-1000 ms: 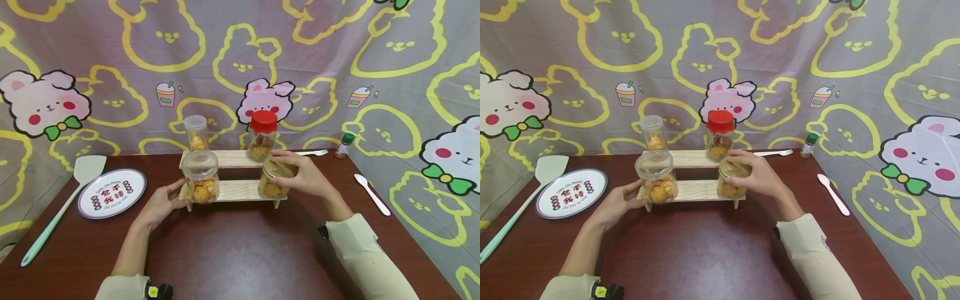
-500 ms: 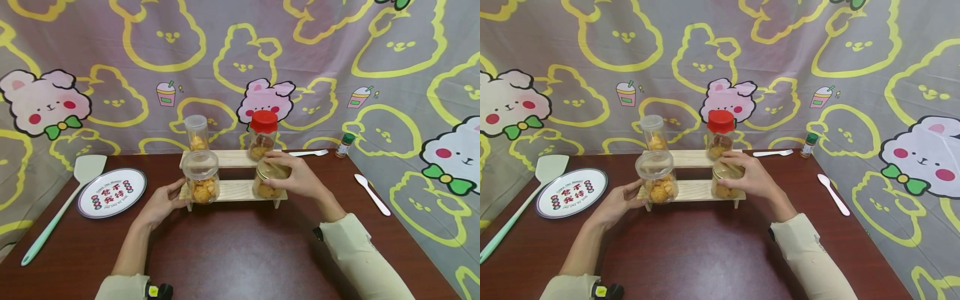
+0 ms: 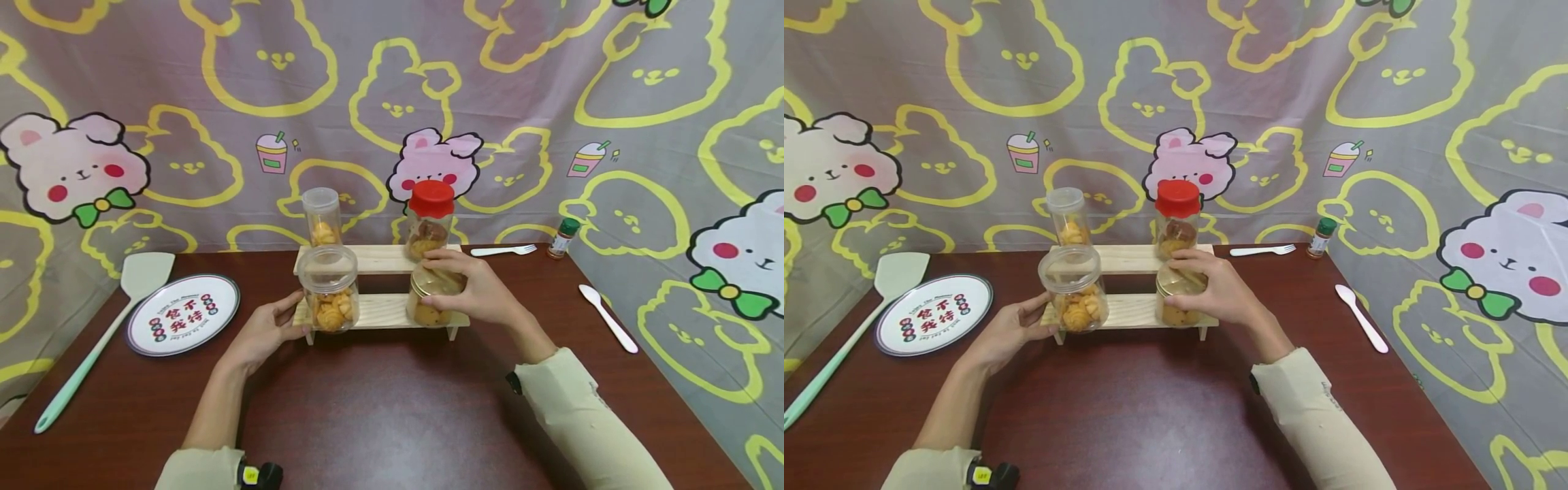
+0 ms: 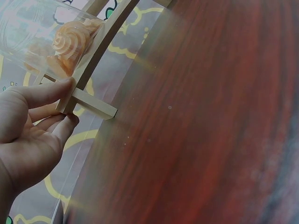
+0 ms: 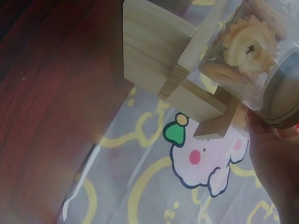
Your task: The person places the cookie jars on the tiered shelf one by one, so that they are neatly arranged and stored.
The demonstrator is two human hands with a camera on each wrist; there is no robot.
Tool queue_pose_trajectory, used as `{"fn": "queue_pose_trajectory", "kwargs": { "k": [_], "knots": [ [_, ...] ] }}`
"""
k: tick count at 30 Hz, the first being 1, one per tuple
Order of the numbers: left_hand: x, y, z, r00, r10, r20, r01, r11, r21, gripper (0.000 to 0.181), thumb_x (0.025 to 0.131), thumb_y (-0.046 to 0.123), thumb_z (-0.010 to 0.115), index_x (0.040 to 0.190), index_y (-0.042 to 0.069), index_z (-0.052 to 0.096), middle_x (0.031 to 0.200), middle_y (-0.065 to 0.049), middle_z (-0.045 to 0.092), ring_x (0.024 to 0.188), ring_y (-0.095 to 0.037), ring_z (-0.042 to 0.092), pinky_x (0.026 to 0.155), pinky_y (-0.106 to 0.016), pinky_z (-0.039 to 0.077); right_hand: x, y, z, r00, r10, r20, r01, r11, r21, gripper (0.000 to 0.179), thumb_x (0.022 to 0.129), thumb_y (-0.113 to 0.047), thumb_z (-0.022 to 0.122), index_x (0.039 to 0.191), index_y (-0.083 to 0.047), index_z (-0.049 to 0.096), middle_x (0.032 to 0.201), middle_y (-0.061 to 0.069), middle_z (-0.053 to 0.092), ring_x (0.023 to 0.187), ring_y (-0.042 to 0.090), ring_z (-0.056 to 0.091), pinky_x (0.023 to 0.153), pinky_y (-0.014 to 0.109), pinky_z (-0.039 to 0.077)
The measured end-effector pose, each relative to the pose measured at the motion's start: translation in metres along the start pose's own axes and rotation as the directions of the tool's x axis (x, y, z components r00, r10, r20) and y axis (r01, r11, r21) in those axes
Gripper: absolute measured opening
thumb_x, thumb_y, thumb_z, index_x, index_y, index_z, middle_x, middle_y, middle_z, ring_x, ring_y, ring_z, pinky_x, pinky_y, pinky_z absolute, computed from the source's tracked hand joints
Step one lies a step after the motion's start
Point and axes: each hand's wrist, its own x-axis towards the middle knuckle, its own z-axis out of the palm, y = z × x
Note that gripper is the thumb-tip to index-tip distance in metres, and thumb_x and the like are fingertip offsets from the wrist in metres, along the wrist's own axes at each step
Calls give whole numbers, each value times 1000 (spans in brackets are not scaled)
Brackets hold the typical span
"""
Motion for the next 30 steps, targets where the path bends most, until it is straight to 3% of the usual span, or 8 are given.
{"fn": "queue_pose_trajectory", "kwargs": {
  "k": [9, 30],
  "knots": [
    [0, 0, 0, 1000, -3, 2, 3, 1000, -6, 79, 92, -6, 68, 157, -8, 22, 163, -23, 22, 145, -34, 29, 102, -18, 44, 2, 0, 4, 1000, 0, 8, 0, 1000, -20, 54, 76, -28, 91, 124, -8, 74, 132, 2, 65, 124, 18, 56, 100, 38, 50],
    [0, 1, 0, 1000, -10, 0, 10, 1000, -6, 79, 92, -7, 68, 156, -9, 22, 164, -22, 21, 146, -34, 28, 102, -18, 44, 3, -2, 7, 999, 15, 35, -14, 1000, -17, 54, 78, -30, 90, 124, -8, 73, 134, 3, 64, 122, 19, 56, 99, 42, 51]
  ]
}}
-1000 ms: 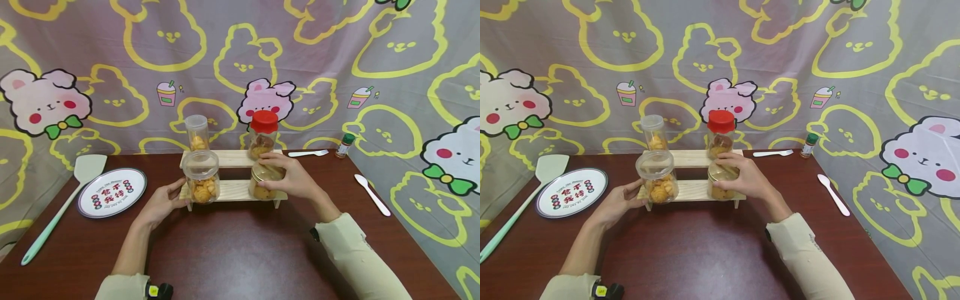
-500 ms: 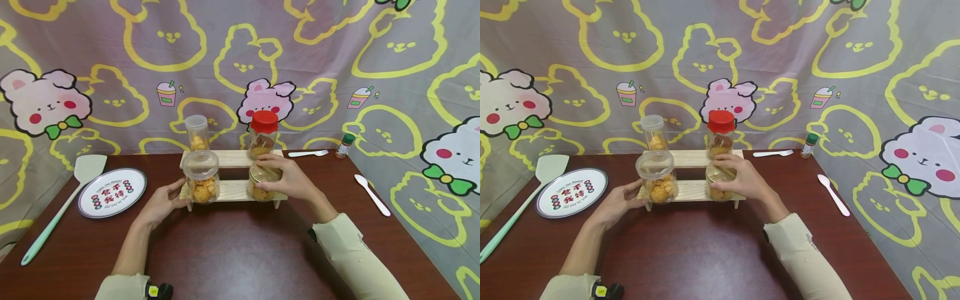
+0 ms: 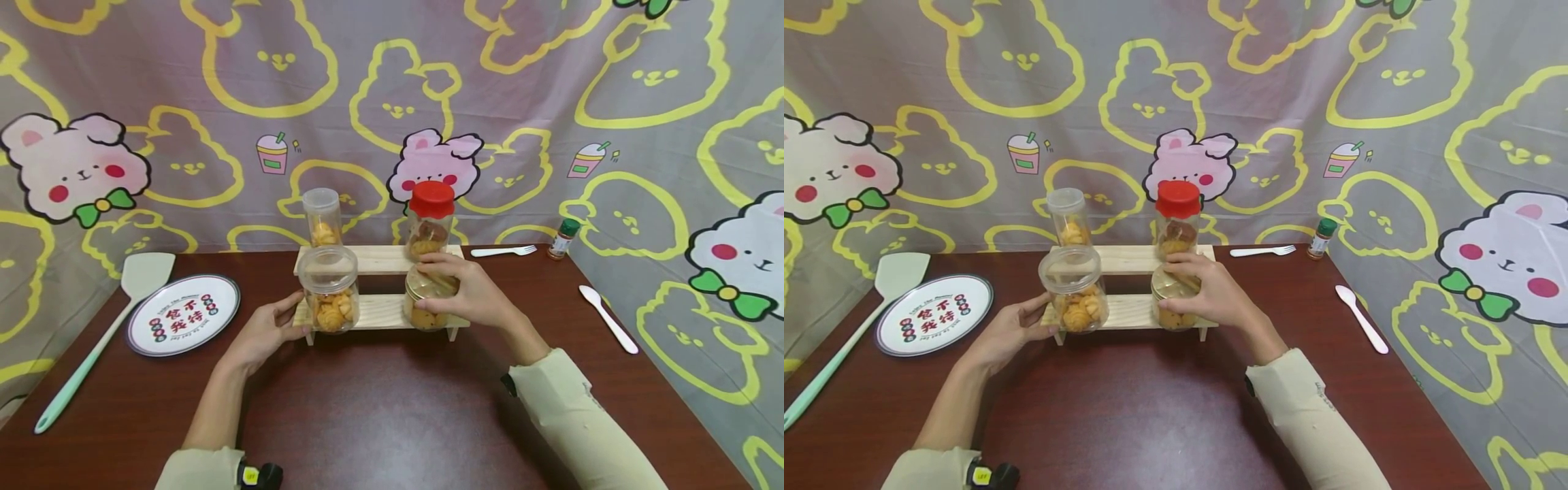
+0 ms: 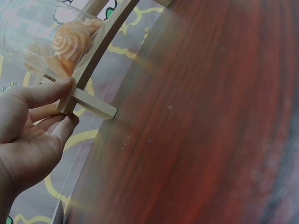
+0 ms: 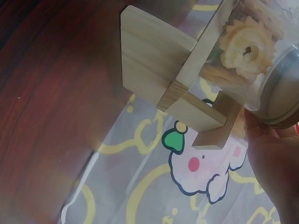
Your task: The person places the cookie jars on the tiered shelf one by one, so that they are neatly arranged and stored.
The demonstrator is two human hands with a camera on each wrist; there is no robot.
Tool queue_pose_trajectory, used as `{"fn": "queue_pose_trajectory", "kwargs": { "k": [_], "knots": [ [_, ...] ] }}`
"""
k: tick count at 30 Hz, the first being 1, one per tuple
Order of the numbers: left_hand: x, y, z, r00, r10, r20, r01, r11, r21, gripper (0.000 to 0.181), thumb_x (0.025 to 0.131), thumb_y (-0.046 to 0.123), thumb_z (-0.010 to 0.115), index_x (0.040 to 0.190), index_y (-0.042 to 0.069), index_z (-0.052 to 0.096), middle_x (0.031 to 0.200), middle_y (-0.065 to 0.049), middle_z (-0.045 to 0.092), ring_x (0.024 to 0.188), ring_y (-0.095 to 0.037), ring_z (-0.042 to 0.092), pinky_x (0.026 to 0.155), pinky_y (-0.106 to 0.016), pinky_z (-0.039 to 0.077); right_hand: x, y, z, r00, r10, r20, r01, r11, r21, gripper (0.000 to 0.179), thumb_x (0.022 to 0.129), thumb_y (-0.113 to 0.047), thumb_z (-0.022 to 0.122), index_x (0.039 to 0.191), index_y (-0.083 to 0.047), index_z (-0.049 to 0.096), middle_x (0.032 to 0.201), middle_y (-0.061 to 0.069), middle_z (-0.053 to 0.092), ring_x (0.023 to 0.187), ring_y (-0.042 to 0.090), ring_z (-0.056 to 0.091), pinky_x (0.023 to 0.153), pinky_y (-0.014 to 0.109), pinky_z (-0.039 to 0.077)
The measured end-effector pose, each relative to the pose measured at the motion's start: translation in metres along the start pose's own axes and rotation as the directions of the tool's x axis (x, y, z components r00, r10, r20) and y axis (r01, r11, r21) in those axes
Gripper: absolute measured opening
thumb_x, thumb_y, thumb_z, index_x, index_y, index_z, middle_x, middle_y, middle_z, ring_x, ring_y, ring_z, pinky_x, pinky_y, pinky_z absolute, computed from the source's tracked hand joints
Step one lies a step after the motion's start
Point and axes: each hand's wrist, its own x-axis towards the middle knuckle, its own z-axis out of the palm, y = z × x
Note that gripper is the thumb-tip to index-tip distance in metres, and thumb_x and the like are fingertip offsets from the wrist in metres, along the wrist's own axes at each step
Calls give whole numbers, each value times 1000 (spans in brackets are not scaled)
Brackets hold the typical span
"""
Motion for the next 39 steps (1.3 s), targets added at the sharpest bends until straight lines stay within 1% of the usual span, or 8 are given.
{"fn": "queue_pose_trajectory", "kwargs": {
  "k": [12, 24, 33, 36, 39],
  "knots": [
    [0, -1, 0, 1000, 0, 1, 0, 1000, -10, 79, 92, -7, 68, 157, -9, 21, 164, -22, 20, 146, -34, 28, 102, -18, 43, -1, -2, 0, 1000, -1, 3, 0, 1000, 9, 54, 78, -30, 90, 124, -7, 73, 135, 6, 63, 123, 19, 55, 99, 43, 51],
    [1, -1, 0, 1000, 10, 2, -10, 1000, -19, 80, 92, -8, 67, 156, -9, 21, 164, -22, 20, 146, -35, 28, 103, -17, 43, 0, -3, 0, 1000, 7, -17, -7, 1000, -20, 53, 77, -30, 91, 123, -9, 74, 129, 2, 61, 121, 18, 53, 98, 41, 50],
    [1, 0, 0, 1000, 15, 5, -15, 1000, -16, 80, 92, -8, 67, 156, -9, 21, 163, -22, 20, 145, -35, 29, 101, -17, 44, -1, -2, 0, 1000, 5, -14, -5, 1000, -15, 54, 75, -29, 92, 123, -10, 74, 129, 2, 60, 121, 17, 52, 99, 41, 49],
    [-1, 2, -1, 1000, 18, 4, -18, 1000, 15, 81, 91, -4, 70, 156, -9, 22, 163, -22, 21, 145, -36, 29, 106, -24, 42, -1, -2, 0, 1000, -8, -18, 8, 1000, -17, 54, 76, -30, 92, 123, -10, 74, 130, 3, 60, 122, 17, 53, 102, 40, 48],
    [-3, 5, -4, 1000, 22, -14, -20, 994, 107, 80, 93, 8, 73, 156, -8, 26, 163, -22, 25, 146, -38, 28, 115, -39, 36, -3, -1, -2, 999, -16, -30, 15, 1000, -20, 53, 77, -31, 91, 123, -12, 74, 130, 2, 61, 122, 17, 54, 102, 40, 47]
  ]
}}
